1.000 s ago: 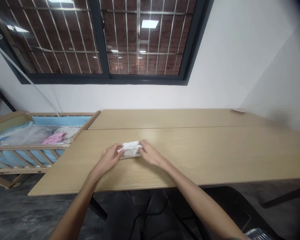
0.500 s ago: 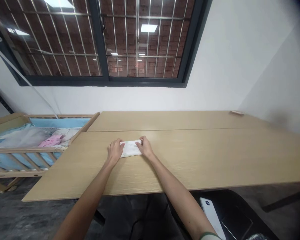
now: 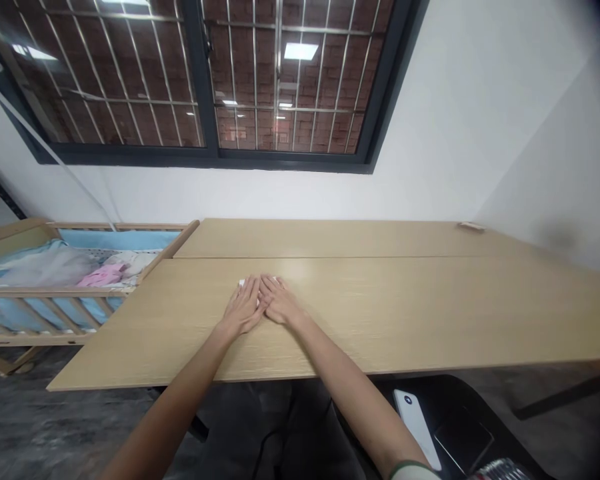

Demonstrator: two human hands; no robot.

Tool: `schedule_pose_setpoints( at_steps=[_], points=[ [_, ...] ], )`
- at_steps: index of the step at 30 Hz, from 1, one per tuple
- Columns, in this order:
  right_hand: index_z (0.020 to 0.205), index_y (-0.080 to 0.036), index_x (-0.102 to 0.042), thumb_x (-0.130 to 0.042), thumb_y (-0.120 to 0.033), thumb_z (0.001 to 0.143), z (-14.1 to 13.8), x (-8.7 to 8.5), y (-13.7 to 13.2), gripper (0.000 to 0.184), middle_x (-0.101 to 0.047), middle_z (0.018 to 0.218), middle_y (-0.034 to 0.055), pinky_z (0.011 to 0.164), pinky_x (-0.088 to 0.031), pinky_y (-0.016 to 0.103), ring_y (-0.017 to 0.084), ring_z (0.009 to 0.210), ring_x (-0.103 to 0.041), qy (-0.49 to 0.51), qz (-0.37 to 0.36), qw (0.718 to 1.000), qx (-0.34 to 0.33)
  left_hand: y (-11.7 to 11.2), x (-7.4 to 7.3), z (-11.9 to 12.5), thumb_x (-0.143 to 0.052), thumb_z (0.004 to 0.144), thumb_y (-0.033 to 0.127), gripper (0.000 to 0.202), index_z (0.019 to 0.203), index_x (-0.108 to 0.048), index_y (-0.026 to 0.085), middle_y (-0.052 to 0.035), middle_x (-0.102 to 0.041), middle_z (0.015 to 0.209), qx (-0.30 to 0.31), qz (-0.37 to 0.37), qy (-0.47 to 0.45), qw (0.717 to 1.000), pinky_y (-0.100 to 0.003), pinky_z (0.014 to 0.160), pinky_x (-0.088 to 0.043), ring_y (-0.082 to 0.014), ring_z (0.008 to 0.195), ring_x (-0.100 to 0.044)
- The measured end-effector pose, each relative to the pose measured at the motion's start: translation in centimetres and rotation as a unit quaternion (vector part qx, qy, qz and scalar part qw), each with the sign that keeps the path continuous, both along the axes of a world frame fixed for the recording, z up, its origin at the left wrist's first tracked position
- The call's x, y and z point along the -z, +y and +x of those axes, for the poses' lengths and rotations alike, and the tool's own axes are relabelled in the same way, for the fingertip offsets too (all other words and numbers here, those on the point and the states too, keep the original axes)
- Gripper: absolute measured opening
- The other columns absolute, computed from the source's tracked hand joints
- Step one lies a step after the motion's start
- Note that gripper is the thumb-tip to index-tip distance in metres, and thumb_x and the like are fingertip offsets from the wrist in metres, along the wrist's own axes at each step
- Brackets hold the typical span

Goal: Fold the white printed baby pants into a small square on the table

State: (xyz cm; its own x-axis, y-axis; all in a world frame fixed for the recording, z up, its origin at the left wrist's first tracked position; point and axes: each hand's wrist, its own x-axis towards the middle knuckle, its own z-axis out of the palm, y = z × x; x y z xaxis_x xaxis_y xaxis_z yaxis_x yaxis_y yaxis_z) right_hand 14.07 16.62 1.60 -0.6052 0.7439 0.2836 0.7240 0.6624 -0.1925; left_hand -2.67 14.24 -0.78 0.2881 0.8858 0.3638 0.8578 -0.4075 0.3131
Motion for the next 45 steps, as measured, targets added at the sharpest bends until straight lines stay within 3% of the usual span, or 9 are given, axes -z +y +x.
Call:
schedule_pose_setpoints(
  at_steps=[7, 12, 17, 20, 23, 29, 35, 41, 45],
  points=[
    [0.16, -0.005, -0.026, -0.019, -0.046, 0.106, 2.6, -0.9, 0.3, 0.068, -0.023, 0.166, 0.019, 0.125, -0.016, 0.047, 0.027, 0.156, -0.016, 0.038, -0.076, 0.993, 0.077, 0.0, -0.4, -1.6, -0.026, 0.103, 0.056, 0.072, 0.154, -0.032, 0.005, -0.0245, -0.029, 0.163, -0.028, 0.007, -0.008, 1.0, -0.052, 0.123, -0.023, -0.0343, 0.154, -0.02],
    [0.15, -0.018, -0.045, -0.04, -0.039, 0.102, 3.3, -1.9, -0.1, 0.052, -0.039, 0.16, 0.0162, 0.121, -0.024, 0.049, 0.028, 0.149, -0.031, 0.103, 0.005, 0.995, 0.01, -0.5, -2.6, -2.9, -0.043, 0.1, 0.05, 0.051, 0.14, -0.052, 0.019, -0.0154, -0.055, 0.147, 0.003, 0.029, -0.021, 0.999, -0.049, 0.117, -0.03, -0.0298, 0.138, -0.047],
    [0.151, -0.019, -0.041, -0.061, -0.034, 0.088, 3.6, -1.5, -0.2, 0.068, -0.046, 0.155, 0.0166, 0.118, -0.025, 0.051, 0.032, 0.144, -0.04, 0.079, -0.065, 0.995, -0.019, -0.7, -2.8, -3.6, -0.069, 0.081, 0.054, 0.066, 0.137, -0.055, 0.021, -0.0132, -0.059, 0.142, 0.027, 0.009, -0.035, 0.999, -0.048, 0.114, -0.033, -0.0329, 0.133, -0.052],
    [0.147, -0.019, -0.045, -0.055, -0.019, 0.084, 3.6, -0.8, 0.3, 0.063, -0.053, 0.149, 0.0144, 0.118, -0.027, 0.049, 0.029, 0.139, -0.046, 0.118, -0.06, 0.991, -0.006, -0.3, -2.7, -3.5, -0.062, 0.086, 0.038, 0.047, 0.128, -0.059, 0.02, -0.0127, -0.065, 0.133, 0.019, 0.013, -0.068, 0.997, -0.046, 0.11, -0.037, -0.0313, 0.126, -0.058],
    [0.135, -0.019, -0.05, -0.052, -0.022, 0.088, 3.1, -0.8, 0.8, 0.047, -0.065, 0.13, 0.0123, 0.112, -0.035, 0.049, 0.028, 0.124, -0.058, 0.2, -0.06, 0.978, 0.028, 0.0, -3.2, -3.6, -0.049, 0.091, 0.031, 0.028, 0.114, -0.063, 0.022, -0.0096, -0.071, 0.117, 0.007, 0.036, -0.108, 0.993, -0.042, 0.105, -0.043, -0.027, 0.114, -0.064],
    [0.135, -0.021, -0.036, -0.048, -0.042, 0.096, 2.0, -3.4, 3.5, 0.046, -0.067, 0.105, 0.0089, 0.078, -0.055, 0.033, 0.021, 0.091, -0.068, 0.405, -0.115, 0.905, 0.065, -0.1, -3.8, -3.1, -0.043, 0.098, 0.039, 0.042, 0.134, -0.043, 0.018, -0.0107, -0.07, 0.113, -0.023, 0.048, -0.186, 0.981, -0.033, 0.088, -0.053, -0.0216, 0.104, -0.068],
    [0.124, -0.02, -0.048, -0.061, -0.037, 0.089, 1.7, -3.7, 7.3, 0.041, -0.065, 0.093, 0.0038, 0.069, -0.052, 0.03, 0.019, 0.078, -0.064, 0.307, -0.123, 0.936, 0.118, -0.3, -2.9, -2.1, -0.048, 0.097, 0.038, 0.036, 0.129, -0.05, 0.023, 0.0, -0.069, 0.079, 0.002, -0.042, -0.125, 0.991, -0.029, 0.066, -0.049, -0.0205, 0.072, -0.069],
    [0.112, -0.015, -0.059, -0.061, -0.031, 0.09, 1.6, -1.3, 8.3, 0.028, -0.067, 0.103, 0.0099, 0.083, -0.053, 0.035, 0.021, 0.092, -0.064, 0.246, -0.104, 0.957, 0.117, -0.5, -2.7, -1.6, -0.051, 0.096, 0.034, 0.028, 0.118, -0.06, 0.019, -0.0112, -0.072, 0.1, -0.033, -0.038, -0.055, 0.997, -0.037, 0.085, -0.049, -0.0279, 0.095, -0.069],
    [0.124, -0.015, -0.061, -0.049, -0.037, 0.101, 1.6, -2.3, 7.6, 0.034, -0.063, 0.128, 0.0155, 0.107, -0.043, 0.04, 0.024, 0.121, -0.057, 0.214, -0.073, 0.972, 0.06, -1.2, -3.5, -0.7, -0.051, 0.097, 0.035, 0.028, 0.115, -0.064, 0.018, -0.0144, -0.066, 0.12, -0.011, 0.009, -0.045, 0.999, -0.043, 0.105, -0.044, -0.0288, 0.118, -0.06]
  ],
)
